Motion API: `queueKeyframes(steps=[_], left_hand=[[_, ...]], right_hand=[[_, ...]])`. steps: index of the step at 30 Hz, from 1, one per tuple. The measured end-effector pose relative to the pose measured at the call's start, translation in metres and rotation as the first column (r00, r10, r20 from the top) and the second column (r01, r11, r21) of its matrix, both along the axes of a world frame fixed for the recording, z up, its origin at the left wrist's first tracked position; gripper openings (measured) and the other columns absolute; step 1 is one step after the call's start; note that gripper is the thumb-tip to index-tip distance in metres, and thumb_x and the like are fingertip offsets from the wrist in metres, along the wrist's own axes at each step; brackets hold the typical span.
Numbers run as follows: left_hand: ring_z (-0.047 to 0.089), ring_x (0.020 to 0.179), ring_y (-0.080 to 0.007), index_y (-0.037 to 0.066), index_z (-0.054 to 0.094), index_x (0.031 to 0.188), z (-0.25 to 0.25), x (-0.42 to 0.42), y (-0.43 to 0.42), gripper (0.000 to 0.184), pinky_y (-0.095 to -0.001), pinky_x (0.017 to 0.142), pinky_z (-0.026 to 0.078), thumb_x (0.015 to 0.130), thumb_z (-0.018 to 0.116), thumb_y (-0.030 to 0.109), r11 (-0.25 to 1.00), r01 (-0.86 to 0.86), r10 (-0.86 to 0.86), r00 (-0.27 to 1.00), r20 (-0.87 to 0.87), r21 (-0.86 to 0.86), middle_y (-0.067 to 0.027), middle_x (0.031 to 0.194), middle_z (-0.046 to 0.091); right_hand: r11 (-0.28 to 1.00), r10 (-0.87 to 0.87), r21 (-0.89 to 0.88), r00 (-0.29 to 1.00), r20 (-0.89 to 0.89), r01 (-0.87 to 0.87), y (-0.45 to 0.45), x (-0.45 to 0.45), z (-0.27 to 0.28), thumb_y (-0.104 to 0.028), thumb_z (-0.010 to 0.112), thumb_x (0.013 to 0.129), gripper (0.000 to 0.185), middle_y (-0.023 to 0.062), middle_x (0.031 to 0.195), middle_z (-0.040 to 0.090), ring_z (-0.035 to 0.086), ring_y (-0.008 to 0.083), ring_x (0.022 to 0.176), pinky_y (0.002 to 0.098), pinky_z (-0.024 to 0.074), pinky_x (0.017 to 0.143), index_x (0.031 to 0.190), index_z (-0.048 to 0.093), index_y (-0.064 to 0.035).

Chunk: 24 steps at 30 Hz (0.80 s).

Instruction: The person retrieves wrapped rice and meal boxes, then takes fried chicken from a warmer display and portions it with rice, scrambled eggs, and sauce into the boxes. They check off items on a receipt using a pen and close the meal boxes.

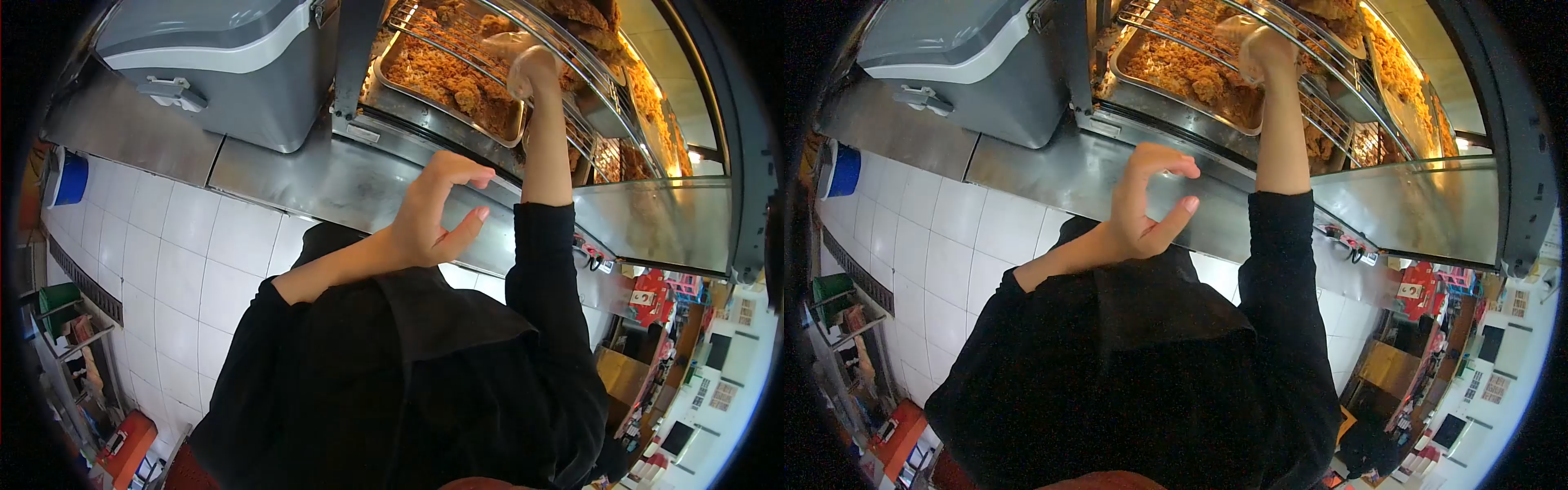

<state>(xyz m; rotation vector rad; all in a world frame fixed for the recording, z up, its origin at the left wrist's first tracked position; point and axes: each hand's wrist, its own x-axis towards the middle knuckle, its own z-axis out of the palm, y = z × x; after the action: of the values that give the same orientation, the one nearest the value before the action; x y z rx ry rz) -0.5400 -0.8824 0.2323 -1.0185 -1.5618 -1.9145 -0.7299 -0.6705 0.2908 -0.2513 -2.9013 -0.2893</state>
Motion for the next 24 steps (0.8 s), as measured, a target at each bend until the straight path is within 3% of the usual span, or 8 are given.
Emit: queueKeyframes(steps=[15, 24], left_hand=[[0.058, 0.080, -0.0191, 0.000, 0.049, 0.114, -0.004, -0.005, -0.001, 0.039, -0.0307, 0.075, 0.046, 0.077, 0.063, 0.001, 1.000, 0.014, -0.013, 1.000, 0.024, -0.028, -0.0115, 0.093, 0.057], [0.059, 0.082, -0.0189, 0.001, 0.050, 0.115, -0.005, -0.012, -0.002, 0.040, -0.0310, 0.076, 0.046, 0.077, 0.063, 0.001, 1.000, 0.008, -0.006, 0.993, 0.118, -0.014, -0.0119, 0.095, 0.057]], right_hand=[[0.997, 0.073, -0.001, 0.997, -0.015, -0.073, -0.013, -0.003, 0.000, -0.032, 0.054, 0.084, 0.039, 0.0157, 0.106, 0.059, 0.057, 0.0290, 0.098, 0.0358, 0.0453, 0.085, 0.109, 0.056, -0.0007], [0.999, -0.023, 0.046, 0.999, -0.036, 0.025, 0.028, -0.020, 0.035, -0.035, 0.054, 0.085, 0.044, 0.0166, 0.111, 0.058, 0.056, 0.0309, 0.102, 0.0368, 0.0450, 0.088, 0.112, 0.055, -0.0008]])
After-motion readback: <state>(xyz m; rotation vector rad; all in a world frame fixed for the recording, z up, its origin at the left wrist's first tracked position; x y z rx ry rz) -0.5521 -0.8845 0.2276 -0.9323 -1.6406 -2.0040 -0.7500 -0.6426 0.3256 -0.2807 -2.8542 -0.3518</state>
